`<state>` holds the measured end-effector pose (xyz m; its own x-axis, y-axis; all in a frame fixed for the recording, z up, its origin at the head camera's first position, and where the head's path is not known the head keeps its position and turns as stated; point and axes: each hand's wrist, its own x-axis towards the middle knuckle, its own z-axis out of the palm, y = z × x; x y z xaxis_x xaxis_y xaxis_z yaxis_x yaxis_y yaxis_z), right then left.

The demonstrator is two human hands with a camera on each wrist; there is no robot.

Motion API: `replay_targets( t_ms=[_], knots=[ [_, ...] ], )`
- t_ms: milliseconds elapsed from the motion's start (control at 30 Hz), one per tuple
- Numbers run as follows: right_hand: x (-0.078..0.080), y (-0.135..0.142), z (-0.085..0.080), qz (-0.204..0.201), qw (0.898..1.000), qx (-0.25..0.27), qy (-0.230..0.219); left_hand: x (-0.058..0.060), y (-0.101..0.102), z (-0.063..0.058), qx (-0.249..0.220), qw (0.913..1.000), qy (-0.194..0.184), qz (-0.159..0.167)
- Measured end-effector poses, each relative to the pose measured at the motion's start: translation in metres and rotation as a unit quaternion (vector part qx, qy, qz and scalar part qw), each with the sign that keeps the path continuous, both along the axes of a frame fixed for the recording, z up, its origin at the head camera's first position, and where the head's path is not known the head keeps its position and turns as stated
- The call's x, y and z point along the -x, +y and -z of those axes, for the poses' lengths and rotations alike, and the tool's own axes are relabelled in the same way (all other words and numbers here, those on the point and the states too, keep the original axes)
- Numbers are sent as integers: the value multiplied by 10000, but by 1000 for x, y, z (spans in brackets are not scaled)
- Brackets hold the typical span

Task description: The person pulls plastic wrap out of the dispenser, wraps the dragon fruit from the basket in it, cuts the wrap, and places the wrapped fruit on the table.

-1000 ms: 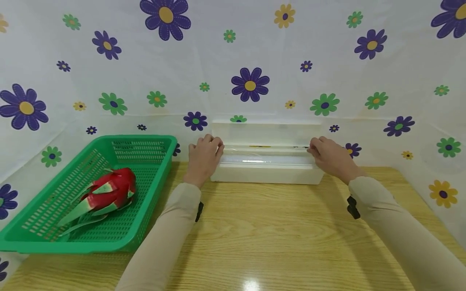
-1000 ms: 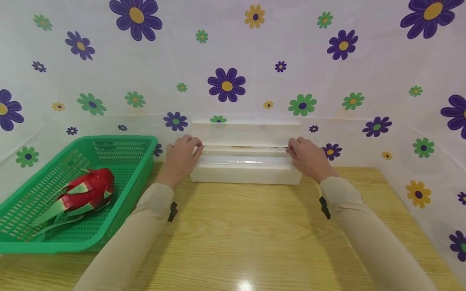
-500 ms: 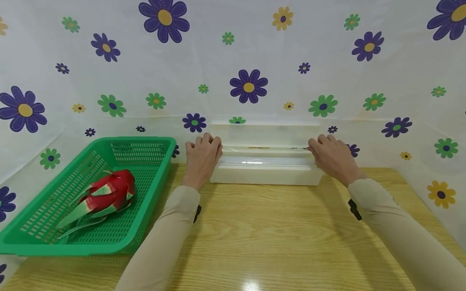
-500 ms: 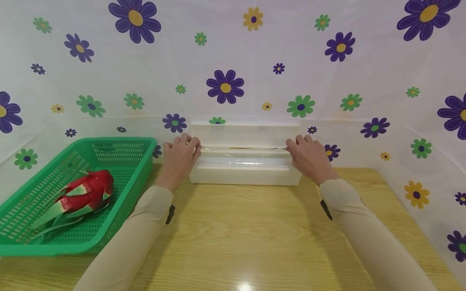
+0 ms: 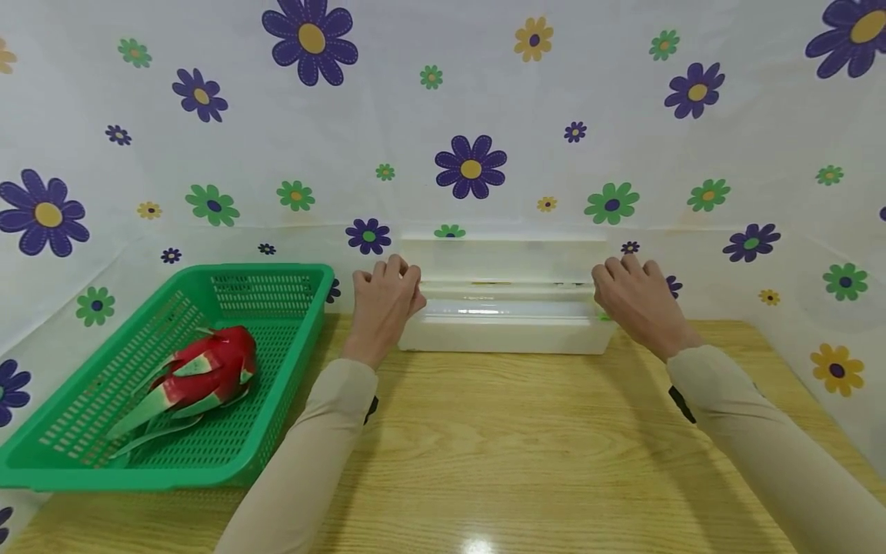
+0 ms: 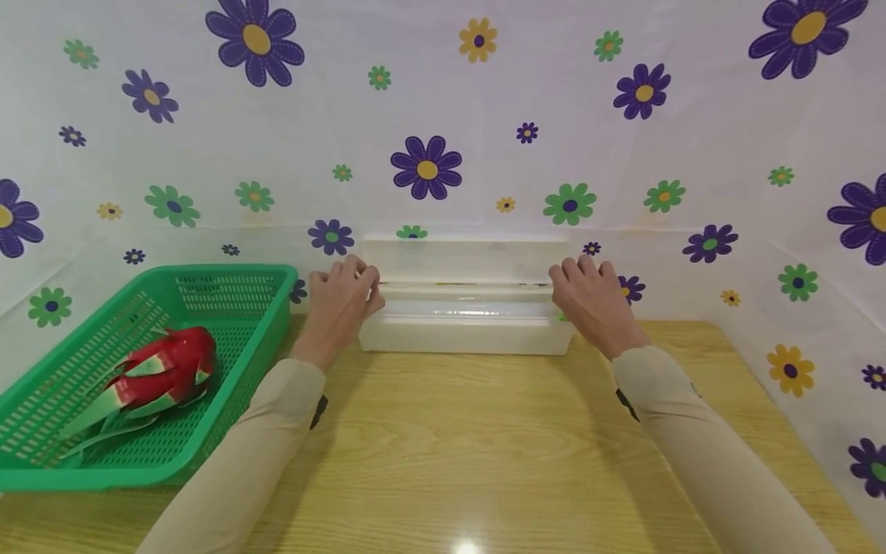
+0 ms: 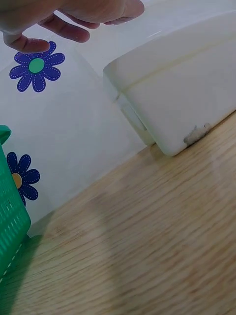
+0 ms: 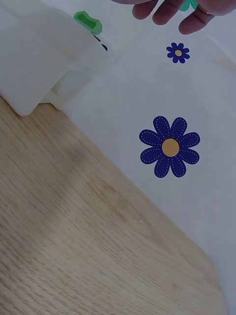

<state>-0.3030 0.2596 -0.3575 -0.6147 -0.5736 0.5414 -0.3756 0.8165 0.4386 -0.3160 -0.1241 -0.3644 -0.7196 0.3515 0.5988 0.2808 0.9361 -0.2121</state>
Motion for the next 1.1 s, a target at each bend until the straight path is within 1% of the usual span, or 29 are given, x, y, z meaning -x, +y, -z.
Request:
replay_targets(
  t_ms=[100,267,433,667,767,800,867,900,933,967,1000,1033,1067,1100],
  knots=[
    [0,0,1,-26,9999,77,61,1,1,1,40,9999,120,-8],
    [2,-3,0,-118,9992,368,130,2,3,1,26,9996,271,-56],
    [3,-4,-1,-134,9980,554,260,2,4,-2,-47,9995,313,-89],
    [3,-7,-6,-100,9964,841,82,6,4,-5,-243,9991,336,-111],
    [3,-8,-7,-256,9923,1208,9,7,3,-8,-401,9987,288,-91],
    [3,-9,-8,-330,9895,1409,-59,7,3,-8,-539,9983,205,-43],
    [3,-10,-9,-475,9796,1923,-334,8,1,-10,-960,9952,-88,150],
    [3,-11,-9,-510,9718,2239,-543,8,1,-11,-1243,9914,-290,293],
    [3,-12,-9,-529,9618,2567,-795,9,0,-12,-1568,9852,-527,443],
    [3,-13,-10,-534,9497,2901,-1056,9,0,-12,-1949,9754,-832,615],
    [3,-14,-10,-522,9327,3285,-1393,10,-1,-13,-2381,9607,-1160,828],
    [3,-15,-11,-481,9135,3649,-1731,11,-2,-13,-2776,9436,-1479,1030],
    [2,-15,-12,-451,8923,3998,-2050,12,-3,-13,-3149,9249,-1759,1206],
    [2,-16,-12,-422,8674,4361,-2361,12,-4,-13,-3474,9056,-2021,1353]
  ],
)
